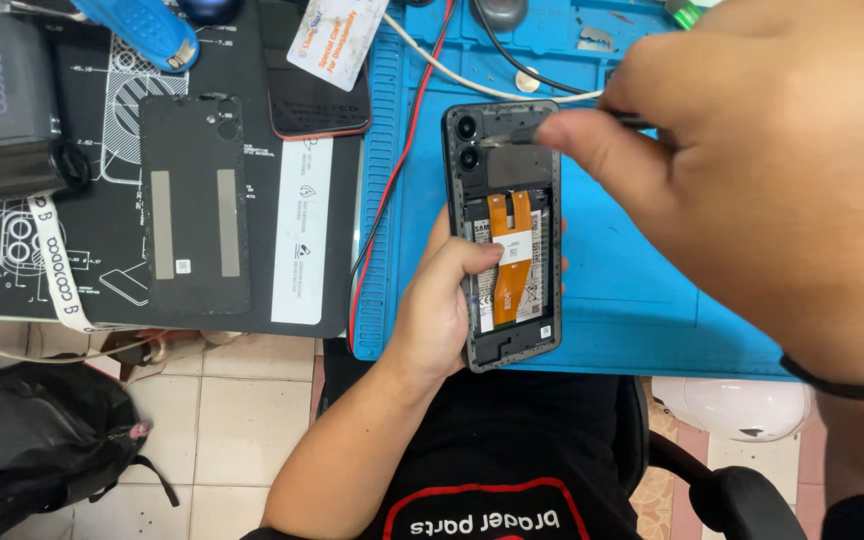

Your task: The person tests a smartphone's screen and powers it off, then removes the SIM tray and pries open the phone's back cover by hand. They use a screwdriver on the exposed internals and separate the back cover from the phone body, leaving the internal battery and boards exposed on the work mat.

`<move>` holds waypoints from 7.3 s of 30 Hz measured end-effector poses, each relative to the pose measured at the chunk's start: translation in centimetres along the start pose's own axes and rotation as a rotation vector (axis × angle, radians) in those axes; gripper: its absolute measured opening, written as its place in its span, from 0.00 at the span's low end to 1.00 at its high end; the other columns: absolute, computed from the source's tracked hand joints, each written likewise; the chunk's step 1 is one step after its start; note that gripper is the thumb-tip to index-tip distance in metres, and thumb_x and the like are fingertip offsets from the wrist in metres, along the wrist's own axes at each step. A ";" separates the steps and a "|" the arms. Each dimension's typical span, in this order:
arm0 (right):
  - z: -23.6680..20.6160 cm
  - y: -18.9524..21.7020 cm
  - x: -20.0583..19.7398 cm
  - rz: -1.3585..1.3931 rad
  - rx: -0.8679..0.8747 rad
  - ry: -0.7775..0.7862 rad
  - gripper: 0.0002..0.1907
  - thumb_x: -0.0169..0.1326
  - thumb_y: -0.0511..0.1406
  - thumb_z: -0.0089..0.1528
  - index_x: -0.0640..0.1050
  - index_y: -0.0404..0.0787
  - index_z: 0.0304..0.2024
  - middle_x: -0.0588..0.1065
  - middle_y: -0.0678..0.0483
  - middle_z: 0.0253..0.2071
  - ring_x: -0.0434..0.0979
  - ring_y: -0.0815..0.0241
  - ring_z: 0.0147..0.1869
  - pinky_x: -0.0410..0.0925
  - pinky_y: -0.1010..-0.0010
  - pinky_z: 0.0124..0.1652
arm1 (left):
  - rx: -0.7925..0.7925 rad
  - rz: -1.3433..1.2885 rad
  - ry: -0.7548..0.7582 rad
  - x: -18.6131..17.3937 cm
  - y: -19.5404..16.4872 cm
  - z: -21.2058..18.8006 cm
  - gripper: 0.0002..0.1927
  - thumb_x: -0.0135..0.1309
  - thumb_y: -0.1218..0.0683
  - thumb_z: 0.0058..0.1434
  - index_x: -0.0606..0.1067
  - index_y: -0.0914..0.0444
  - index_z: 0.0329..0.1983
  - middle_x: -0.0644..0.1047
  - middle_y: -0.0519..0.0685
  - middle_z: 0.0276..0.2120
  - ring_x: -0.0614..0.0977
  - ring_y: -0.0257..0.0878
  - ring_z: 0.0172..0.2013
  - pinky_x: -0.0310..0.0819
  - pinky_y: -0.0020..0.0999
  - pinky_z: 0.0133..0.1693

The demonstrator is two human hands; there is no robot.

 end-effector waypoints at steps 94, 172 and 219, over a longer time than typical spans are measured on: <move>-19.4 -5.5 10.4 0.526 0.702 -0.113 0.09 0.68 0.33 0.63 0.84 0.38 0.44 0.75 0.51 0.39 0.76 0.59 0.42 0.68 0.72 0.42 | 0.092 -0.291 0.084 0.1 -0.1 -0.4 0.34 0.27 0.41 0.76 0.65 0.71 0.70 0.74 0.68 0.59 0.81 0.59 0.53 0.78 0.56 0.55; -17.9 -2.1 7.3 0.802 0.610 -0.149 0.29 0.72 0.33 0.43 0.79 0.30 0.46 0.74 0.42 0.54 0.79 0.51 0.55 0.73 0.67 0.51 | 0.263 -0.110 -0.048 2.4 -3.5 -2.4 0.41 0.27 0.32 0.79 0.63 0.72 0.71 0.74 0.66 0.58 0.81 0.54 0.51 0.80 0.52 0.52; -15.7 -1.0 10.5 1.841 0.688 -0.084 0.49 0.63 0.21 0.56 0.57 0.29 0.78 0.66 0.54 0.59 0.69 0.65 0.59 0.68 0.72 0.61 | 0.127 0.092 -0.155 7.1 2.4 -0.7 0.29 0.34 0.41 0.79 0.62 0.69 0.69 0.74 0.59 0.55 0.80 0.44 0.51 0.78 0.39 0.54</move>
Point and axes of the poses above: each hand's wrist, its own z-axis towards the middle knuckle, its own x-axis out of the palm, y = z × x, the point moved 7 cm from there along z, towards the middle knuckle
